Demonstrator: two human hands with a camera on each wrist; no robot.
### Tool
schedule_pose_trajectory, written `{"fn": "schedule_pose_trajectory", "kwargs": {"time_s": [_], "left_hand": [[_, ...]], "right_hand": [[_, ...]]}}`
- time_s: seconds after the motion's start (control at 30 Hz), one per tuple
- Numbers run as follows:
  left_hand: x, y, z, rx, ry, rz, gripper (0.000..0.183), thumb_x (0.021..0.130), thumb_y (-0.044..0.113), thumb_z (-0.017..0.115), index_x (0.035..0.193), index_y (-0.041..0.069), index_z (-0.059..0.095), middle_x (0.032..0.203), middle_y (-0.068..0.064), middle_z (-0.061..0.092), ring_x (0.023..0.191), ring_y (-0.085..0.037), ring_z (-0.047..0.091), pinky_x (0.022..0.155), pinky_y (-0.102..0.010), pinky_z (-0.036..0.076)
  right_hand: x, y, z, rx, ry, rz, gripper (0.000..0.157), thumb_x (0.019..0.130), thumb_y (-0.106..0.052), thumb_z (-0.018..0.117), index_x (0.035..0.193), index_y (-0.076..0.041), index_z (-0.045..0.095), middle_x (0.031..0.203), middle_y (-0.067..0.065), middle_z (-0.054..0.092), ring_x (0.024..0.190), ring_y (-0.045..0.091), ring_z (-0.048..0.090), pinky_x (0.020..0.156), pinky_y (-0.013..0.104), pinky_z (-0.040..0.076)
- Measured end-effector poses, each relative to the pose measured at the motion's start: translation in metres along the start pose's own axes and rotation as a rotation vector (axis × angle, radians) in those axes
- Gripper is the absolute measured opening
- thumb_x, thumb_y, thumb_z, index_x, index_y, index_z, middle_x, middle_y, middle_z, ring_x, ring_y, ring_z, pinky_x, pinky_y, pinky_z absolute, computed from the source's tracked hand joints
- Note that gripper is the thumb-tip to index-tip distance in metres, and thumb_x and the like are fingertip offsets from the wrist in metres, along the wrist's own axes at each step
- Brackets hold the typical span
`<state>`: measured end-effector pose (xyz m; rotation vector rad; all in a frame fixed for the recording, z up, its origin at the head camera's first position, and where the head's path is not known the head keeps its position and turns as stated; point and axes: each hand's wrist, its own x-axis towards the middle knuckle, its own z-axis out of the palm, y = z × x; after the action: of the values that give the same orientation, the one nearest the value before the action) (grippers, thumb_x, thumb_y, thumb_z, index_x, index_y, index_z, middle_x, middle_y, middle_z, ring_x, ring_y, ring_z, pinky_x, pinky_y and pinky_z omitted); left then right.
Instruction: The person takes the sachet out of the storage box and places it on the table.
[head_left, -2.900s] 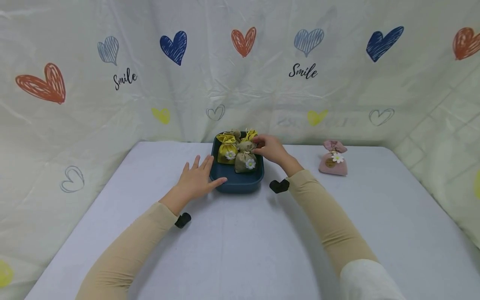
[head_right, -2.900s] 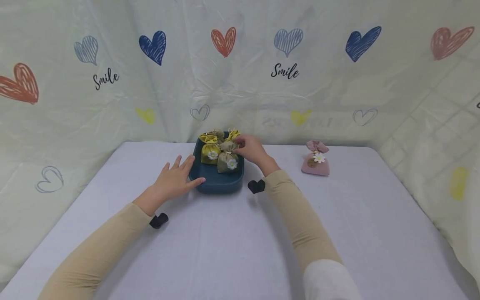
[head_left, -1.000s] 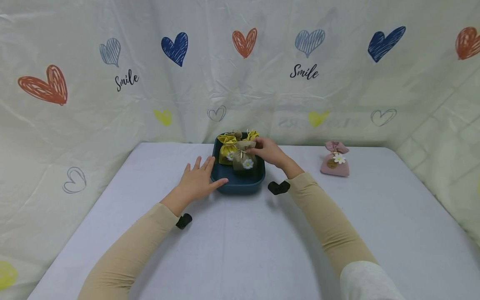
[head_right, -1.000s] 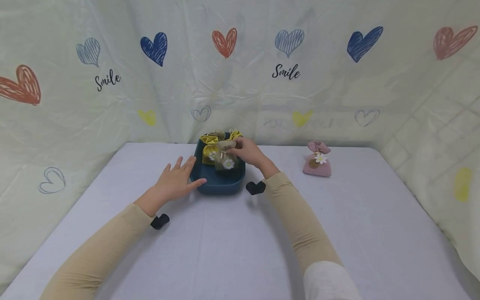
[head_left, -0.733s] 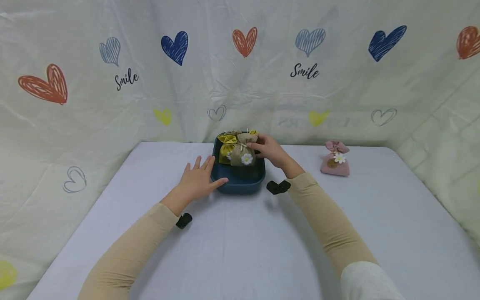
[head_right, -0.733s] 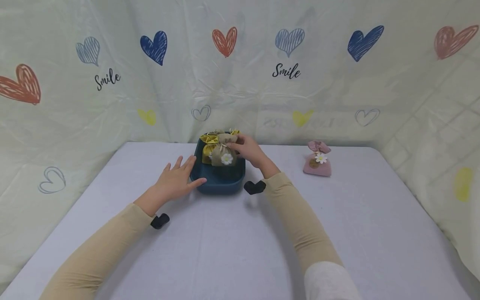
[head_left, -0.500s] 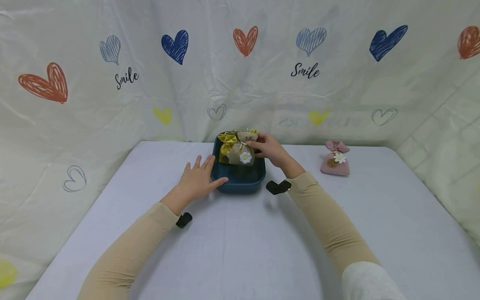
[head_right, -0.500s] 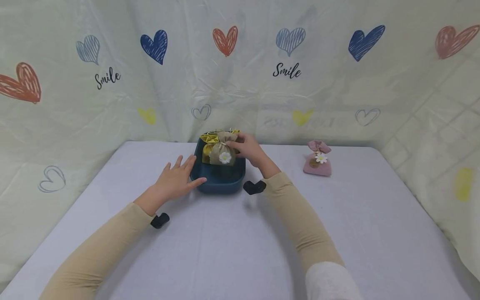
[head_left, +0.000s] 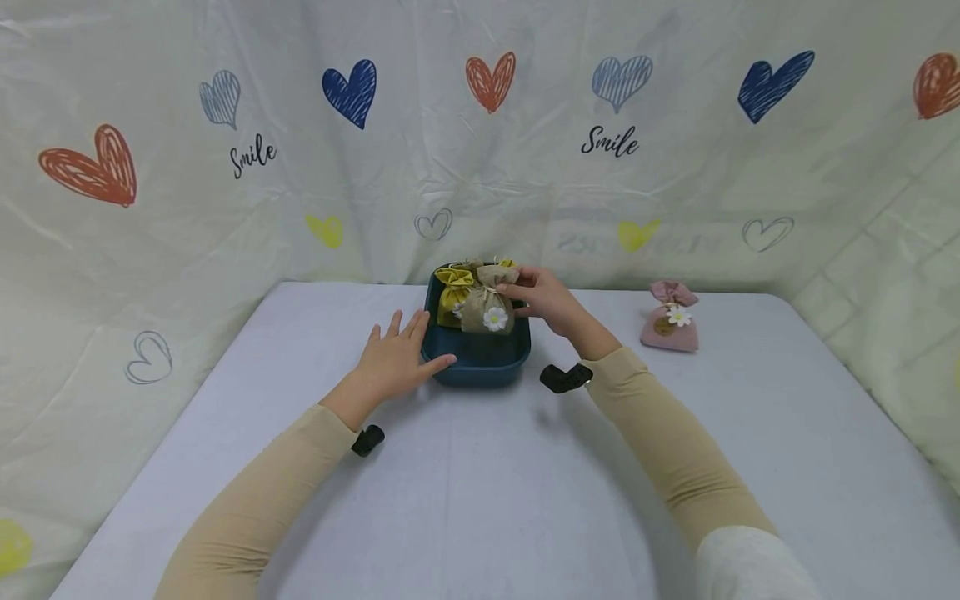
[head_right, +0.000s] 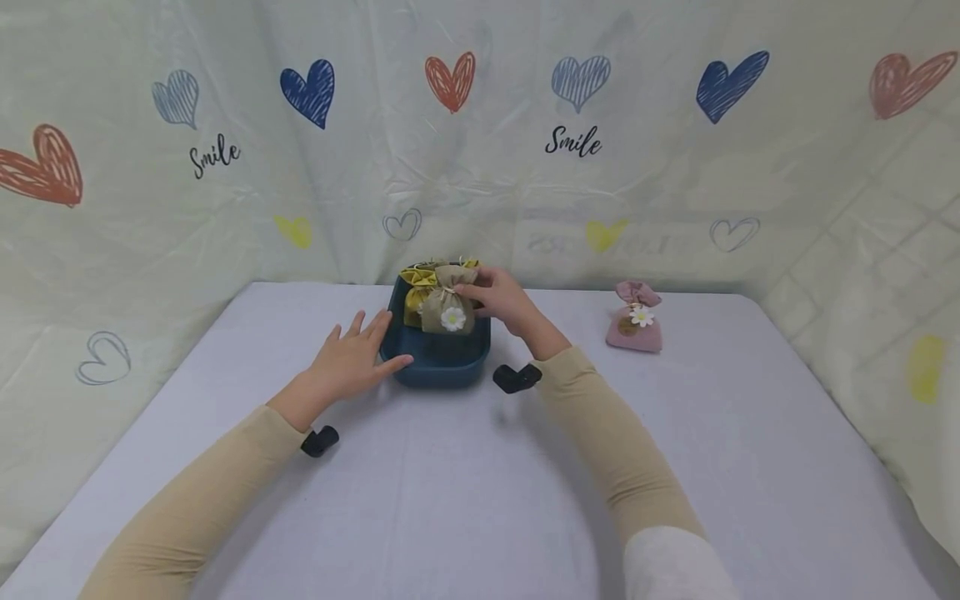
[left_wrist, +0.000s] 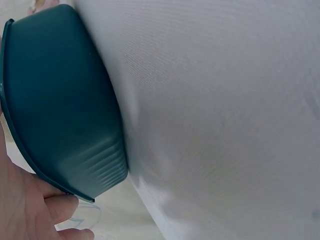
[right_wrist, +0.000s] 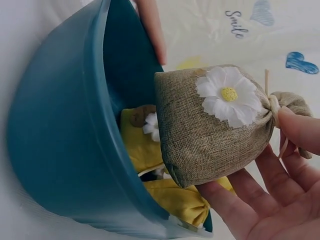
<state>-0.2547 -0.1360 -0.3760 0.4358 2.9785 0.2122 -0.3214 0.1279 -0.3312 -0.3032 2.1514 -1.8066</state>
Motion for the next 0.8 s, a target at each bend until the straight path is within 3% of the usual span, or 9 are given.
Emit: {"fn": "schedule_pose_trajectory", "kwargs": {"time_s": [0.13,0.33,0.8], "left_hand": [[0.0,0.0,-0.001,-0.001,0.001,0.001,0.1,0.099,0.074,0.039,0.165,0.007,0.01,0.171,-0.012,0.012,0.155,-0.041,0.004,0.119,-0.066,0.009],[-0.001,0.001,-0.001,0.003,0.005,0.002,0.099,0.099,0.074,0.04,0.165,0.006,0.011,0.17,-0.012,0.013,0.155,-0.041,0.005,0.119,-0.066,0.009],[0.001,-0.001,0.002,0.004,0.003,0.001,0.099,0.099,0.074,0.04,0.166,0.007,0.01,0.171,-0.012,0.012,0.155,-0.041,0.004,0.119,-0.066,0.009]], "right_hand": [[-0.004,-0.002,-0.001,-0.015,0.01,0.001,0.04,0.106,-0.013,0.059,0.143,0.002,0.051,0.143,0.019,0.053,0.134,0.032,0.05,0.106,0.051,0.046],[-0.01,-0.003,0.0,-0.007,0.03,-0.003,0.024,0.105,-0.014,0.06,0.124,0.001,0.059,0.125,0.011,0.059,0.122,0.026,0.055,0.104,0.049,0.047],[-0.024,-0.006,-0.006,0.028,0.039,0.023,0.018,0.105,-0.012,0.06,0.118,0.0,0.059,0.112,0.004,0.059,0.108,0.018,0.058,0.105,0.047,0.047]]}}
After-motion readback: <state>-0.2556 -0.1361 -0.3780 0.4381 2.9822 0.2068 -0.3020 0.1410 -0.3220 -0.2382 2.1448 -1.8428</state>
